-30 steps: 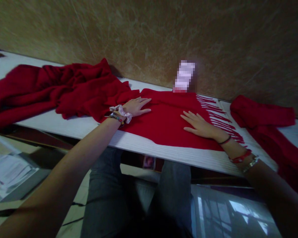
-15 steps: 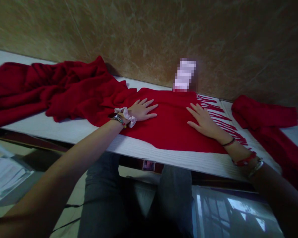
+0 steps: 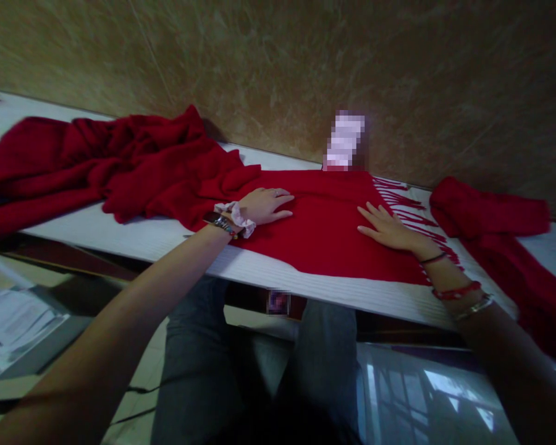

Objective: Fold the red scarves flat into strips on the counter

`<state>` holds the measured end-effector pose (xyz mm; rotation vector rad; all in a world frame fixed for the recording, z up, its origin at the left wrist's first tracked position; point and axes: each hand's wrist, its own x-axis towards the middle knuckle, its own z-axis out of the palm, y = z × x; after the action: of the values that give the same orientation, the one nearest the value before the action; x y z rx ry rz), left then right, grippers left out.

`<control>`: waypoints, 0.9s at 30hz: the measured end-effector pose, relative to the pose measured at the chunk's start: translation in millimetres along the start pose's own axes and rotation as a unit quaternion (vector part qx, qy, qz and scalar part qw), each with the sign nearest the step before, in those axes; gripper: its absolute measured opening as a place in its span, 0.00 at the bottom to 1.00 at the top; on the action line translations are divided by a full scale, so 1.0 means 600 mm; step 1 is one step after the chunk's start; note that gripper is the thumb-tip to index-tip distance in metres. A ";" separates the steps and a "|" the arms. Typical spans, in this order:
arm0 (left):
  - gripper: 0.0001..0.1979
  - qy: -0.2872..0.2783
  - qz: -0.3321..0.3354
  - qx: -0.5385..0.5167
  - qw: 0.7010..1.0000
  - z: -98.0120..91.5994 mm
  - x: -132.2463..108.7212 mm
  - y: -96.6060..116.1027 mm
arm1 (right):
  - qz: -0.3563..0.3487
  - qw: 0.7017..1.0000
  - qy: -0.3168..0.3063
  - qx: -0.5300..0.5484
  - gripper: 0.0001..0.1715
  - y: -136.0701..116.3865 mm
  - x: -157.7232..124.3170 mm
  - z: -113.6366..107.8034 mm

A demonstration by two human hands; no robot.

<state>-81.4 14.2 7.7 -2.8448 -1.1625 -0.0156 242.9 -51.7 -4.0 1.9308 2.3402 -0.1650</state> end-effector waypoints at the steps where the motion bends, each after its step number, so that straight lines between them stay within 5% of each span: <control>1: 0.26 -0.006 -0.001 -0.003 1.000 0.002 0.001 -0.001 | 0.000 1.000 0.001 0.000 0.41 0.001 0.001 0.000; 12: 0.37 -0.025 -0.128 -0.026 0.991 0.015 -0.008 -0.004 | -0.025 0.999 0.020 0.004 0.41 0.009 0.009 0.008; 19: 0.30 -0.011 -0.175 0.003 0.984 0.007 -0.011 0.000 | -0.019 1.000 0.013 -0.005 0.41 0.004 0.005 0.002; 24: 0.27 0.023 -0.094 0.008 0.995 -0.006 -0.009 0.002 | -0.024 0.999 0.044 0.008 0.39 0.009 0.008 0.006; 27: 0.27 -0.015 -0.036 -0.018 0.999 -0.001 -0.003 0.005 | -0.052 0.993 0.103 0.010 0.37 0.004 0.010 0.004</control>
<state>-80.9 11.0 8.1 -2.8420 -1.2817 0.0023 244.0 -46.1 -7.5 1.9183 2.5814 0.0053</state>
